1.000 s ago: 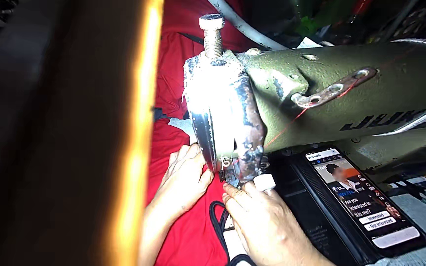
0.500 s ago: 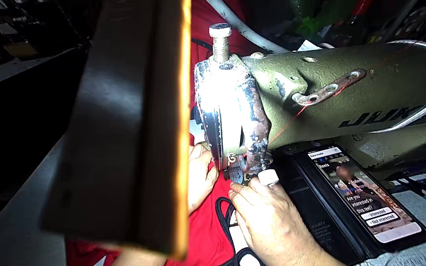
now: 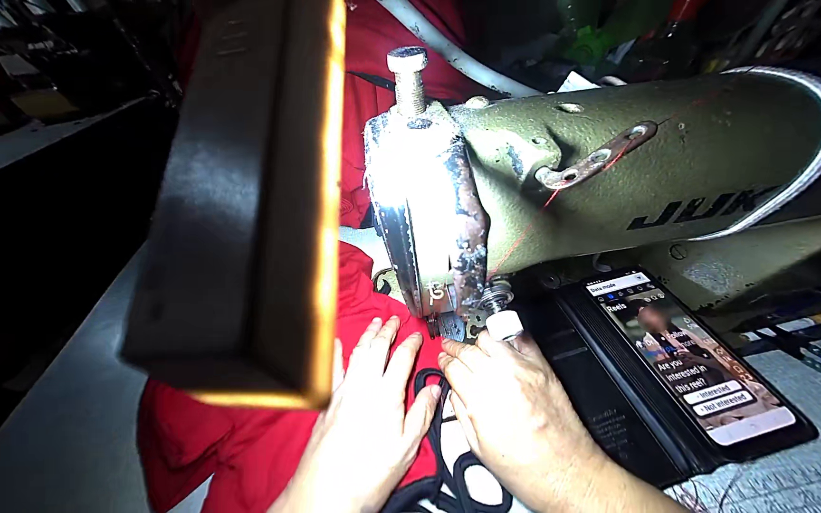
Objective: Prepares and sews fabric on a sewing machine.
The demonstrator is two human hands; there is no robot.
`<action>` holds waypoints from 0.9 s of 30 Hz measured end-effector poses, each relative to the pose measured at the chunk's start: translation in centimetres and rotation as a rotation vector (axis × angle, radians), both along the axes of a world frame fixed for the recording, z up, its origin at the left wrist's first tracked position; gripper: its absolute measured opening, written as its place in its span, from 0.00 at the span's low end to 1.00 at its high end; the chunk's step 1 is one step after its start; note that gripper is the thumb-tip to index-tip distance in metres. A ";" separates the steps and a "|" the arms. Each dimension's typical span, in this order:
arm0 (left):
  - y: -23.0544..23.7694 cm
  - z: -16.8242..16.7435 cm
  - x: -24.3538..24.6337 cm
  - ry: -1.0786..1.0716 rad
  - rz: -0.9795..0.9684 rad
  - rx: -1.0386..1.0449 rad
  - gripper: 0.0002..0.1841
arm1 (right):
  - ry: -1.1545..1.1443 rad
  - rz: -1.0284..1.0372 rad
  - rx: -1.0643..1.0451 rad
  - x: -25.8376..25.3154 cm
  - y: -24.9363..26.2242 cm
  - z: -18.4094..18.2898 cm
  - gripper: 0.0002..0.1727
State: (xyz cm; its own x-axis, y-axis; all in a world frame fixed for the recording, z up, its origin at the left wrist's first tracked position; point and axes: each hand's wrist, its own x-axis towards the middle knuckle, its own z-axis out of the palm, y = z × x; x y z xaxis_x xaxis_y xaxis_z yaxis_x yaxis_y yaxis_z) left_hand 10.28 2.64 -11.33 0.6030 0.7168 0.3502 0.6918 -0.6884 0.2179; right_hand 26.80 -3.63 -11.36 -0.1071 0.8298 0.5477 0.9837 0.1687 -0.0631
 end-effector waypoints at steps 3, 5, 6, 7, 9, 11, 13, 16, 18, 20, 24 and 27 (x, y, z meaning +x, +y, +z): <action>3.1 0.4 -1.8 -0.010 -0.176 -0.040 0.31 | -0.001 -0.001 0.007 0.0 0.1 0.0 0.14; 5.0 0.6 -2.9 0.010 -0.269 -0.045 0.31 | 0.001 0.028 0.009 0.1 0.1 -0.1 0.16; 5.7 0.8 -3.3 0.028 -0.297 -0.052 0.31 | 0.009 0.047 0.005 0.2 0.1 -0.2 0.17; 6.2 1.1 -3.5 0.057 -0.311 -0.061 0.31 | 0.019 0.065 -0.005 0.2 0.0 -0.2 0.17; 6.0 2.5 -2.9 0.151 -0.277 -0.068 0.29 | 0.033 0.074 -0.024 0.2 0.0 -0.1 0.17; 4.8 3.9 -1.3 0.217 -0.212 0.009 0.25 | 0.074 0.066 -0.035 0.2 0.1 -0.1 0.17; 3.5 3.5 0.2 0.146 -0.218 0.105 0.18 | 0.122 0.045 -0.031 0.2 0.0 0.1 0.16; 2.4 1.2 1.0 -0.035 -0.160 -0.001 0.16 | 0.156 -0.011 -0.016 0.5 -0.1 0.1 0.13; 2.7 0.2 0.6 -0.172 -0.113 -0.055 0.14 | 0.170 -0.039 0.017 0.8 0.0 0.0 0.12; 3.1 0.1 0.3 -0.258 -0.099 -0.157 0.12 | 0.177 -0.051 0.029 0.9 0.0 0.0 0.11; 3.3 0.4 0.1 -0.390 -0.083 -0.303 0.09 | 0.184 -0.033 0.011 1.0 0.2 0.0 0.10; 3.2 0.4 0.2 -0.455 -0.082 -0.318 0.06 | 0.186 -0.014 -0.037 1.2 0.2 0.0 0.13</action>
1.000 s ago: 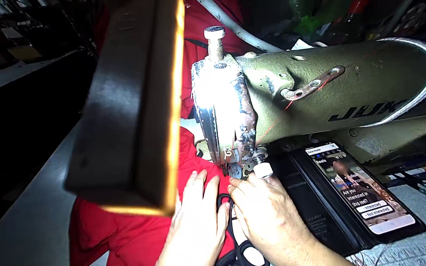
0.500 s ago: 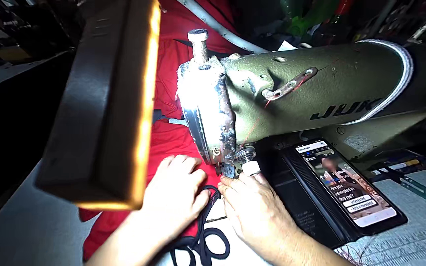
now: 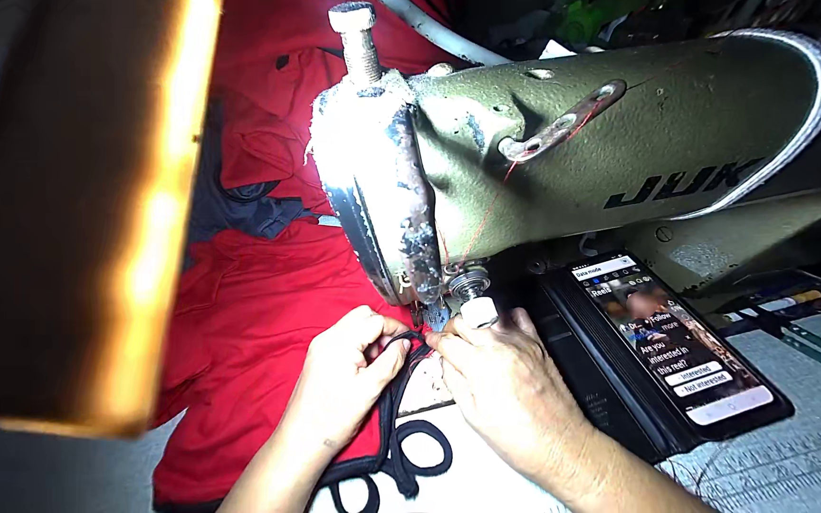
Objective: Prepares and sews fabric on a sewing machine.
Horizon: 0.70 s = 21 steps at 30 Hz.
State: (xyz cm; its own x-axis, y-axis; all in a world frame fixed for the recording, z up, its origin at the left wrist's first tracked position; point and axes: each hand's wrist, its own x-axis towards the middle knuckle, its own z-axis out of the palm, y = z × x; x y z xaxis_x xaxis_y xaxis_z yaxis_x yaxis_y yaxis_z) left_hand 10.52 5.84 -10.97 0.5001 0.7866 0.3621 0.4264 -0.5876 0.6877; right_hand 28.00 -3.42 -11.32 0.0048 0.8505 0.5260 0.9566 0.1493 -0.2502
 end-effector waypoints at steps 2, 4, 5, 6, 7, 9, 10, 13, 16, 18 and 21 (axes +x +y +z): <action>-0.1 0.0 0.1 -0.017 0.016 0.011 0.04 | 0.017 0.029 -0.015 0.1 0.0 0.0 0.12; -0.2 -0.1 0.1 -0.028 0.010 0.038 0.04 | 0.060 0.060 -0.031 0.2 0.0 0.2 0.11; -0.2 -0.1 0.1 -0.031 0.004 0.049 0.03 | 0.080 0.072 -0.044 0.2 0.0 0.3 0.11; -0.2 -0.1 0.1 -0.034 -0.005 0.058 0.04 | 0.093 0.084 -0.060 0.2 -0.1 0.3 0.12; -0.2 -0.1 0.1 -0.038 -0.015 0.069 0.04 | 0.102 0.096 -0.070 0.2 -0.1 0.4 0.12; -0.2 -0.2 0.1 -0.036 -0.031 0.108 0.05 | 0.117 0.112 -0.102 0.3 -0.1 0.5 0.12; -0.3 -0.2 0.2 -0.028 -0.030 0.135 0.06 | 0.124 0.119 -0.106 0.3 -0.1 0.5 0.12; -0.3 -0.2 0.4 0.006 -0.022 0.206 0.07 | 0.162 0.147 -0.112 0.2 -0.1 0.4 0.13; -0.3 -0.3 0.4 0.049 -0.027 0.247 0.08 | 0.161 0.176 -0.104 0.3 0.0 0.4 0.13; -0.3 -0.3 0.4 0.084 -0.033 0.235 0.09 | 0.138 0.156 -0.113 0.2 -0.1 0.4 0.13; -0.2 -0.4 0.4 0.129 -0.041 0.195 0.09 | 0.130 0.107 -0.113 0.0 -0.1 0.4 0.12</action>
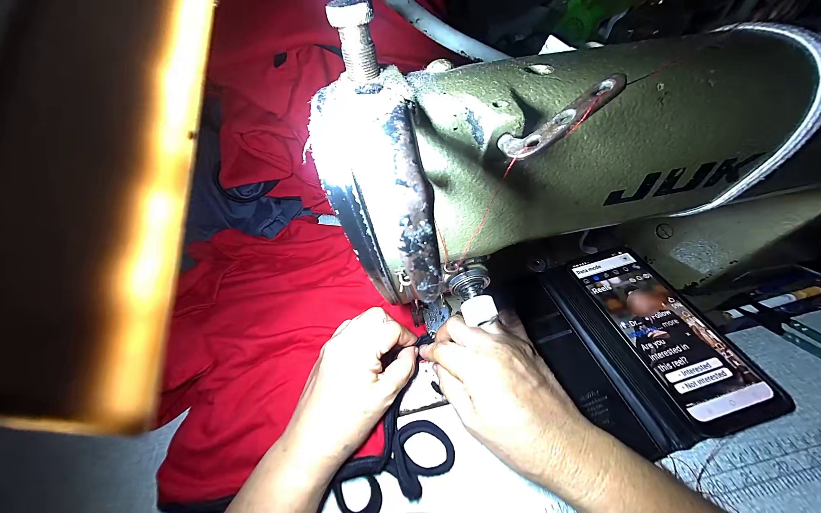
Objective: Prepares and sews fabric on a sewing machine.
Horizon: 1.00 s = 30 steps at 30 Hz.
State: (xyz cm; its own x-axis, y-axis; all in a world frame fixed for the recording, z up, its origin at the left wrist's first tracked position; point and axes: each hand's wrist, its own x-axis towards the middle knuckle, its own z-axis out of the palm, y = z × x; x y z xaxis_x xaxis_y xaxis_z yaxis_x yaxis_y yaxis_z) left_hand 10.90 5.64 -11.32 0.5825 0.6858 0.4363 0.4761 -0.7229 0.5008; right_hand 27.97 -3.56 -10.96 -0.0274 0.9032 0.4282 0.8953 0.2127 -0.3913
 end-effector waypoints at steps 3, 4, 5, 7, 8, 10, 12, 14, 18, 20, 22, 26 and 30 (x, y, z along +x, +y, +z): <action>-0.1 0.0 0.1 -0.048 -0.006 0.060 0.09 | 0.016 -0.003 -0.016 0.2 0.1 0.0 0.12; -0.1 0.1 0.3 -0.081 0.003 0.077 0.09 | 0.016 0.003 -0.012 0.3 0.1 0.0 0.12; -0.2 0.2 0.4 -0.117 0.008 0.085 0.08 | 0.014 0.011 -0.014 0.3 0.1 0.0 0.13; -0.3 0.4 0.7 -0.168 0.007 0.087 0.07 | 0.015 0.023 -0.025 0.3 0.1 0.2 0.13; -0.3 0.3 0.8 -0.155 0.010 0.104 0.07 | 0.010 0.025 -0.026 0.3 0.1 0.3 0.13; -0.4 0.0 0.9 -0.045 0.011 0.161 0.10 | -0.008 0.034 -0.019 0.3 0.1 0.4 0.11; -0.4 -0.2 0.9 0.057 -0.002 0.167 0.11 | -0.022 0.037 -0.018 0.4 0.0 0.5 0.11; -0.3 -0.1 0.7 0.065 -0.026 0.123 0.12 | -0.021 0.039 -0.007 0.5 0.0 0.4 0.12; -0.3 -0.1 0.2 0.020 -0.072 0.099 0.12 | -0.006 0.035 -0.007 0.5 0.0 0.3 0.12; -0.3 -0.1 0.1 0.009 -0.084 0.113 0.12 | -0.012 0.040 -0.012 0.5 -0.1 0.4 0.12; -0.3 -0.2 0.1 0.031 -0.110 0.150 0.12 | -0.020 0.039 0.013 0.5 -0.1 0.2 0.12; -0.4 0.0 0.0 0.090 -0.127 0.214 0.13 | -0.048 -0.028 0.111 0.5 -0.2 -0.2 0.11; -0.5 0.2 0.2 0.119 -0.125 0.223 0.13 | -0.046 -0.172 0.193 0.7 0.0 -0.2 0.09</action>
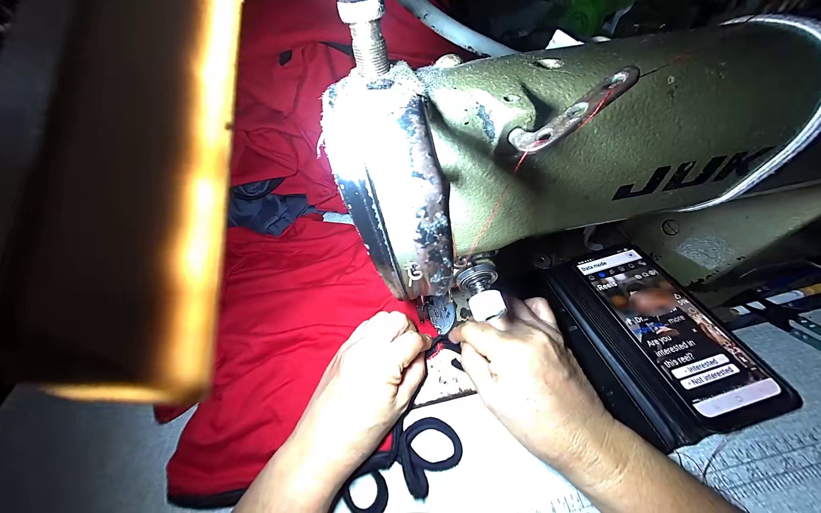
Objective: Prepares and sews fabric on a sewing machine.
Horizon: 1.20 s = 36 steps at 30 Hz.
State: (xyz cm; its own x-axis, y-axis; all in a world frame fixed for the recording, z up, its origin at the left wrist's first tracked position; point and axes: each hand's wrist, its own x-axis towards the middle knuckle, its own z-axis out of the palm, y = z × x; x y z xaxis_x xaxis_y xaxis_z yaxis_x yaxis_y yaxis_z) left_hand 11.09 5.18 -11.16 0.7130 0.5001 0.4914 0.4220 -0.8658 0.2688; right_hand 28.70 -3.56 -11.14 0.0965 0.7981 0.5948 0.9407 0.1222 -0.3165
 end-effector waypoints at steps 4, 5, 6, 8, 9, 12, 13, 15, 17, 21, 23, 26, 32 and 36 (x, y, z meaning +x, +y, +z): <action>0.1 0.1 0.0 0.021 -0.005 -0.008 0.13 | 0.071 0.054 0.079 0.1 0.4 0.1 0.09; 0.1 0.1 0.0 0.026 -0.006 -0.007 0.13 | 0.079 0.091 0.067 0.0 0.4 0.2 0.09; 0.1 0.1 0.0 0.027 -0.006 -0.006 0.13 | 0.078 0.125 0.044 0.0 0.4 0.2 0.08; 0.1 0.0 0.0 0.021 -0.015 -0.002 0.13 | 0.052 0.157 -0.025 -0.1 0.5 0.1 0.08; 0.1 0.0 0.0 0.020 -0.018 0.001 0.13 | 0.040 0.156 -0.058 -0.1 0.5 0.0 0.08; 0.3 0.0 -0.3 0.012 -0.016 -0.012 0.13 | 0.013 0.149 -0.083 -0.1 0.5 0.1 0.08; 0.3 0.1 -0.5 0.001 -0.017 -0.024 0.13 | -0.009 0.150 -0.077 -0.1 0.5 0.1 0.08; 0.4 0.2 -0.7 -0.004 -0.021 -0.041 0.14 | -0.050 0.148 -0.057 -0.2 0.3 0.0 0.07; 0.4 0.1 -0.8 0.005 -0.035 -0.034 0.14 | -0.098 0.136 -0.047 -0.4 0.2 0.0 0.08; 0.5 0.0 -1.0 0.020 -0.046 -0.017 0.15 | -0.165 0.131 -0.021 -0.4 -0.2 -0.4 0.10; 0.5 0.0 -0.9 0.021 -0.040 -0.022 0.15 | -0.182 0.120 -0.012 -0.5 -0.2 -0.4 0.10; 0.4 0.0 -0.9 0.024 -0.033 -0.037 0.15 | -0.189 0.107 -0.011 -0.6 -0.2 -0.5 0.10; 0.7 -0.1 -1.0 0.015 -0.035 -0.046 0.15 | -0.197 0.097 -0.019 -0.6 -0.1 -0.6 0.10; 1.0 0.0 -1.1 0.009 -0.038 -0.057 0.14 | -0.210 0.074 -0.030 -0.8 0.0 -0.6 0.10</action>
